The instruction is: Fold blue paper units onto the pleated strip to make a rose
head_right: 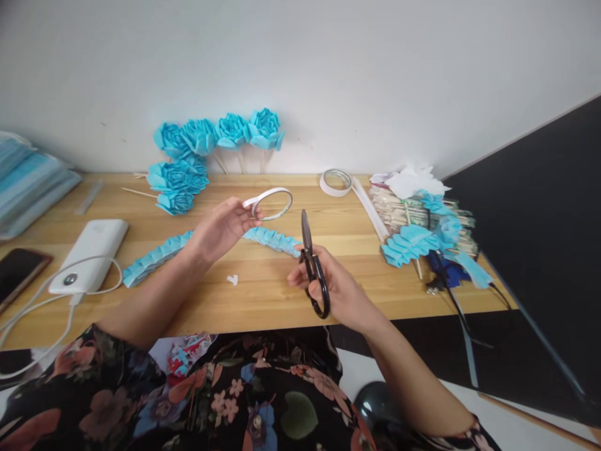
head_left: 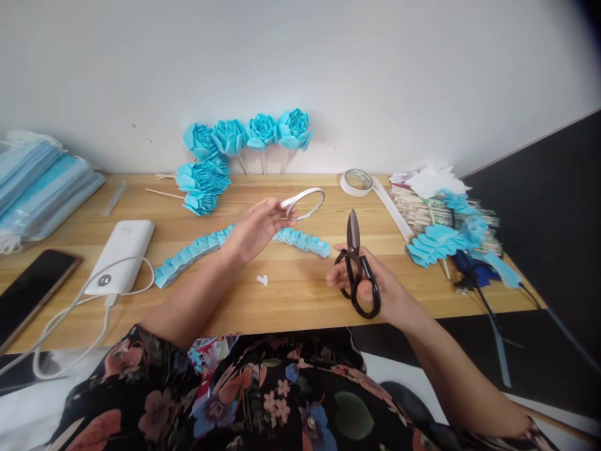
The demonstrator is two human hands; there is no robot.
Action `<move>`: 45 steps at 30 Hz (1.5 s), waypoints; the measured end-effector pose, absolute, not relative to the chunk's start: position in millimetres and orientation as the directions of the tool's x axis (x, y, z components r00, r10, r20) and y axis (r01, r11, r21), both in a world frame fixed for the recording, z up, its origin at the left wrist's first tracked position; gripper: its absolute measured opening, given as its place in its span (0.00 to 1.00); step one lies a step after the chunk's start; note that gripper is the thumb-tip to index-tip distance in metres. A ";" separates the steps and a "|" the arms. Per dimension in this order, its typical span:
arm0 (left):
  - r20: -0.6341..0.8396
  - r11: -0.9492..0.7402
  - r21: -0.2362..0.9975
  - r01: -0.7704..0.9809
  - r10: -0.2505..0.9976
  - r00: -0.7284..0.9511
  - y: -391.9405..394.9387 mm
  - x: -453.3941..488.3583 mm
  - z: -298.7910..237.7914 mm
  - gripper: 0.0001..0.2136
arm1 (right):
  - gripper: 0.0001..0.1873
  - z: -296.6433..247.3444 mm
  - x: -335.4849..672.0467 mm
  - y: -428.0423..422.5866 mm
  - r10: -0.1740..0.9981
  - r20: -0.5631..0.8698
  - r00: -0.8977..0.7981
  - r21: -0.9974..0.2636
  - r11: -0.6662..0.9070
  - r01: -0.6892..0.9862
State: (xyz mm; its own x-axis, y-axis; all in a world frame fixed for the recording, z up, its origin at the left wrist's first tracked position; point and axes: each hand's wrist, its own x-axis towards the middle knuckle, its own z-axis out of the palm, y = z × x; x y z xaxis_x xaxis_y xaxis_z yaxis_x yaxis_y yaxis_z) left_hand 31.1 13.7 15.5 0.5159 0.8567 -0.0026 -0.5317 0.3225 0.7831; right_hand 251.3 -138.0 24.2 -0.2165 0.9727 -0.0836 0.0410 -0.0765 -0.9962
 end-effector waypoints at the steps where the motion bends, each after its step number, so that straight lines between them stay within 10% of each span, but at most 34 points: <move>1: 0.012 0.317 0.777 -0.543 0.856 0.517 12.7 31.5 14.5 0.12 | 0.37 23.5 249.0 -137.5 0.959 -0.087 -0.268 -0.996 -0.085 0.019; 45: 0.081 0.235 0.864 -0.445 0.809 0.583 -1.7 37.3 11.1 0.10 | 0.29 26.3 205.8 -90.8 0.968 -0.152 -0.197 -0.988 -0.154 0.005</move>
